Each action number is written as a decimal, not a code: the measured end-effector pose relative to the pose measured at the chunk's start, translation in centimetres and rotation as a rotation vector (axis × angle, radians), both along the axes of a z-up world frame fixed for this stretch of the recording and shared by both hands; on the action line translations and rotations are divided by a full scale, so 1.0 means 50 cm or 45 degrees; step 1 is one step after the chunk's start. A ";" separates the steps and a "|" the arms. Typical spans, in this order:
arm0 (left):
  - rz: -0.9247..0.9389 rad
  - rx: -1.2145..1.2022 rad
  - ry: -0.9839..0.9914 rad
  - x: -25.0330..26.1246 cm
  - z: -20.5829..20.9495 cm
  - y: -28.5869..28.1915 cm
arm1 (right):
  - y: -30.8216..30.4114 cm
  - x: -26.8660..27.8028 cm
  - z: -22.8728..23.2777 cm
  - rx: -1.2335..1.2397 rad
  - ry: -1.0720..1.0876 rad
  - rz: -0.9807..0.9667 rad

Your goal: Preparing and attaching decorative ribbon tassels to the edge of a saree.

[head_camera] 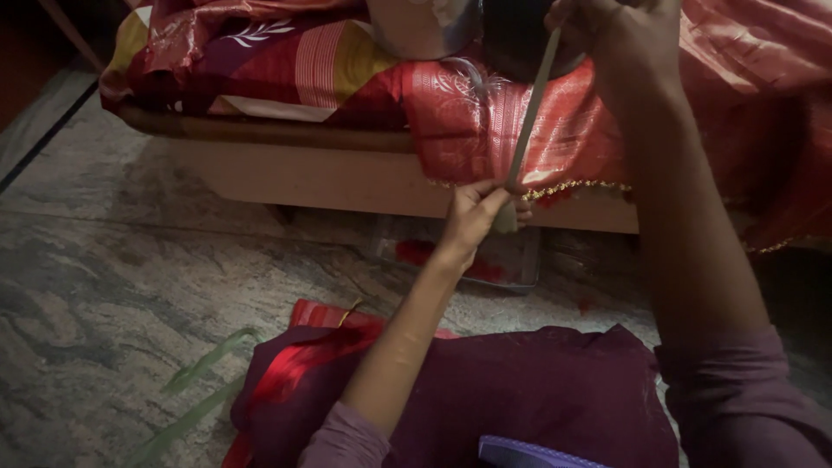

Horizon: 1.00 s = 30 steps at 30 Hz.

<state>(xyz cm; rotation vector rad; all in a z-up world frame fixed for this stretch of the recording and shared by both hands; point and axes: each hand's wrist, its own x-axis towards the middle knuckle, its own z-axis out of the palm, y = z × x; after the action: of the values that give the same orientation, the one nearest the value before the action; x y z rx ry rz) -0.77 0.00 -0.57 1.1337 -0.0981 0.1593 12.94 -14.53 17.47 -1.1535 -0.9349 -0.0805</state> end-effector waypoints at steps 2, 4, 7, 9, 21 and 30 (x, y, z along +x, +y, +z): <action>-0.003 -0.005 -0.012 -0.007 0.008 0.005 | -0.002 -0.002 0.002 0.003 -0.009 0.029; -0.015 0.052 0.006 -0.015 0.022 0.010 | -0.003 -0.009 0.007 0.012 0.064 -0.011; 0.031 0.175 -0.090 -0.005 0.000 0.010 | -0.012 -0.013 0.009 -0.004 0.122 -0.039; 0.046 0.207 -0.138 -0.006 -0.009 0.009 | -0.018 -0.076 0.044 -0.136 0.099 -0.189; 0.235 0.127 -0.277 -0.052 -0.026 -0.026 | -0.119 -0.308 0.036 -0.161 -0.083 -0.133; 0.179 -0.044 -0.275 0.013 -0.156 -0.010 | -0.149 -0.464 -0.212 -0.465 0.402 -0.112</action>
<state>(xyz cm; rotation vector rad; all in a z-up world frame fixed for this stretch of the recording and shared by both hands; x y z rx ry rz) -0.13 -0.49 -8.36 1.0865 -0.2067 0.4075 -10.24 -22.01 6.88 -1.4941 -0.6310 0.2053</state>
